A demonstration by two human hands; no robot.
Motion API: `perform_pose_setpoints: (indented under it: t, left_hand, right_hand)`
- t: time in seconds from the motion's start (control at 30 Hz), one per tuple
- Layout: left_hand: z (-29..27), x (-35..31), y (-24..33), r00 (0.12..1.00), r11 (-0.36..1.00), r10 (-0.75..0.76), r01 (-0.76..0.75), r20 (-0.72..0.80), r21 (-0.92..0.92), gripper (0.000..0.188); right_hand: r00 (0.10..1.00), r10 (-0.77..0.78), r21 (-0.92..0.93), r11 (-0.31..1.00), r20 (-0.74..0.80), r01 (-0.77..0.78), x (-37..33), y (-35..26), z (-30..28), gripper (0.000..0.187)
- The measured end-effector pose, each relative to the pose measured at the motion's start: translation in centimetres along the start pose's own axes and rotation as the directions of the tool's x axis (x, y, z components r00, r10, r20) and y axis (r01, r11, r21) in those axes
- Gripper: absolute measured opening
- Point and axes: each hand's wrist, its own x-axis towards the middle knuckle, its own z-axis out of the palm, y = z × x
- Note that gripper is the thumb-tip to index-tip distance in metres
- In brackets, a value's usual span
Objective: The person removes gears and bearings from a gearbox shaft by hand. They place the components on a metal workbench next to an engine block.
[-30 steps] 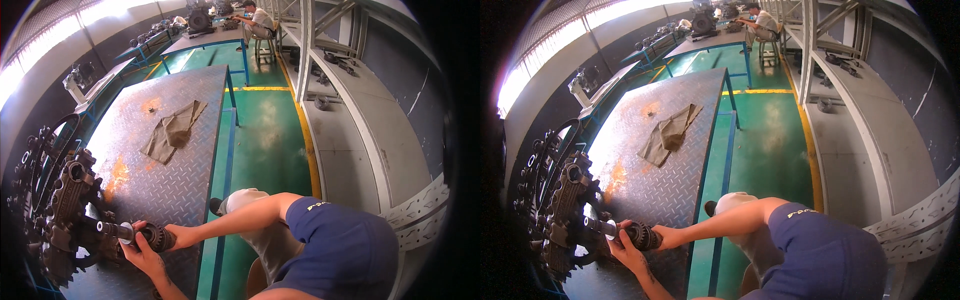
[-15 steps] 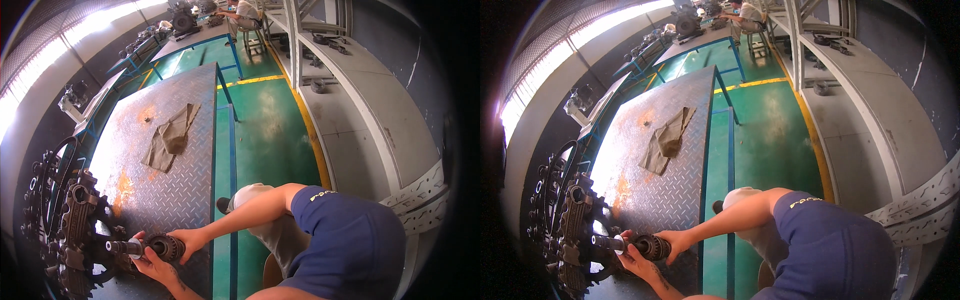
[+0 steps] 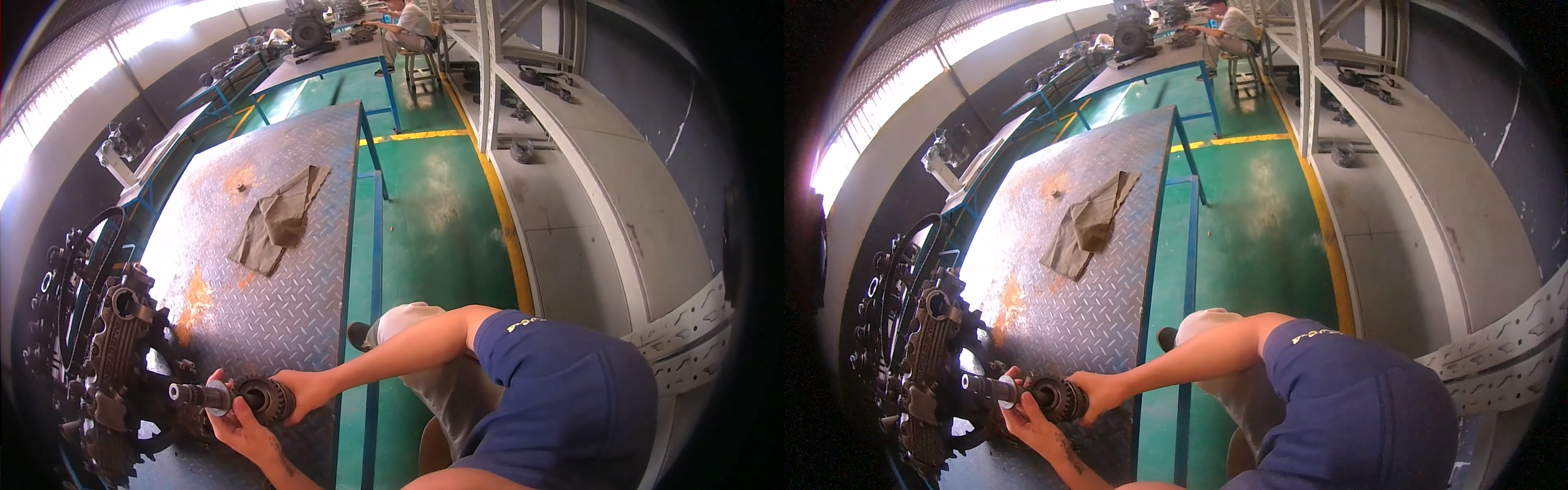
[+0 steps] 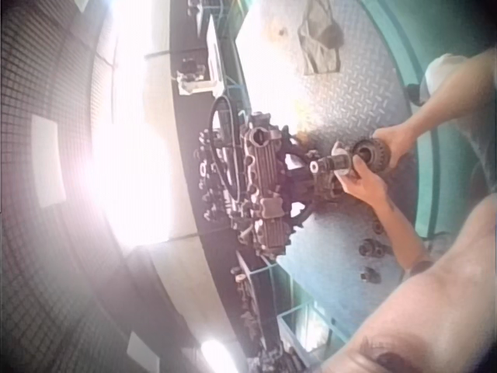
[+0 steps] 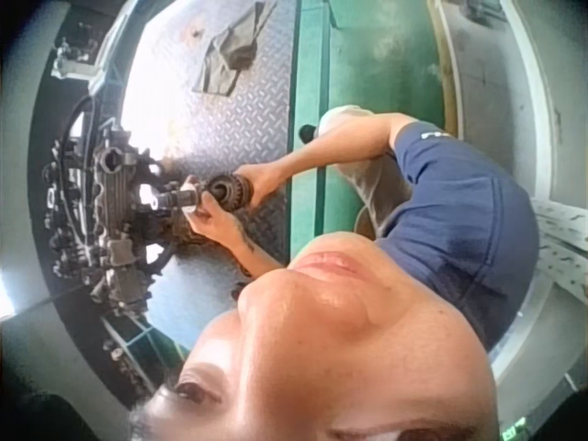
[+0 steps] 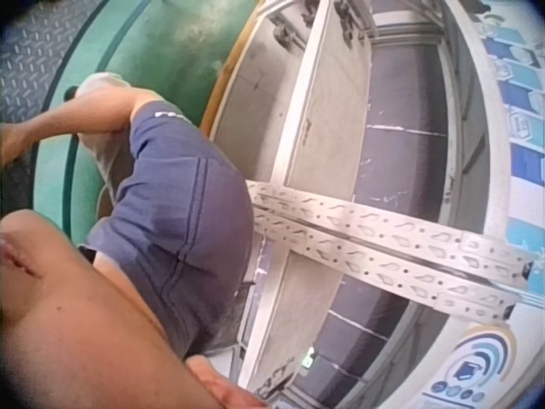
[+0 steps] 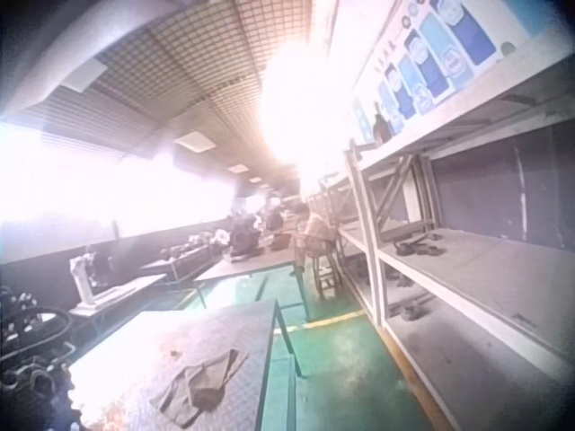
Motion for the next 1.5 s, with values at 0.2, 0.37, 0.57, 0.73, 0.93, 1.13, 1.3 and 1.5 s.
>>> perform_pose_setpoints:
  t: [0.2,0.37,0.57,0.73,0.93,1.13,1.3,1.5]
  left_hand:
    - [0.1,0.1,0.7,1.0,1.0,0.008,-0.009,0.027,0.024,0.042]
    - [-0.1,0.1,0.5,0.999,1.0,0.009,-0.008,0.043,-0.008,0.041]
    - [0.0,0.5,0.8,0.997,0.996,0.056,-0.06,0.051,0.068,0.032]
    - [-0.7,0.1,0.0,1.0,1.0,-0.007,0.006,0.016,0.024,0.038]
    - [-0.5,-0.1,0.6,1.0,0.997,-0.001,-0.001,0.024,0.073,0.031]
    - [0.1,-0.1,1.1,0.998,0.992,0.035,-0.041,0.053,0.118,0.027]
    - [-0.4,-0.1,0.8,0.998,0.992,0.031,-0.038,0.055,0.122,0.027]
    - [-1.1,-0.2,0.7,0.998,0.985,0.045,-0.05,0.036,0.163,0.028]
  right_hand:
    - [1.0,-0.023,-0.031,0.999,-0.017,0.022,-0.3,-0.3,0.0,0.051]
    - [1.0,-0.008,-0.046,0.999,-0.011,0.007,-0.3,0.2,-0.3,0.05]
    - [0.997,-0.056,-0.086,0.995,-0.053,0.051,-0.1,0.2,-0.5,0.045]
    - [0.999,0.041,-0.071,0.997,-0.024,-0.043,-1.1,1.2,-0.3,0.041]
    - [0.999,0.044,-0.132,0.99,-0.009,-0.045,-1.7,3.9,-0.9,0.042]
    - [0.998,0.059,-0.077,0.995,-0.025,-0.061,-2.1,3.1,-0.9,0.038]
    - [0.996,0.084,-0.135,0.987,-0.002,-0.084,-1.9,4.3,-1.5,0.037]
    - [0.994,0.103,-0.214,0.972,0.032,-0.094,-2.1,3.7,-1.6,0.04]
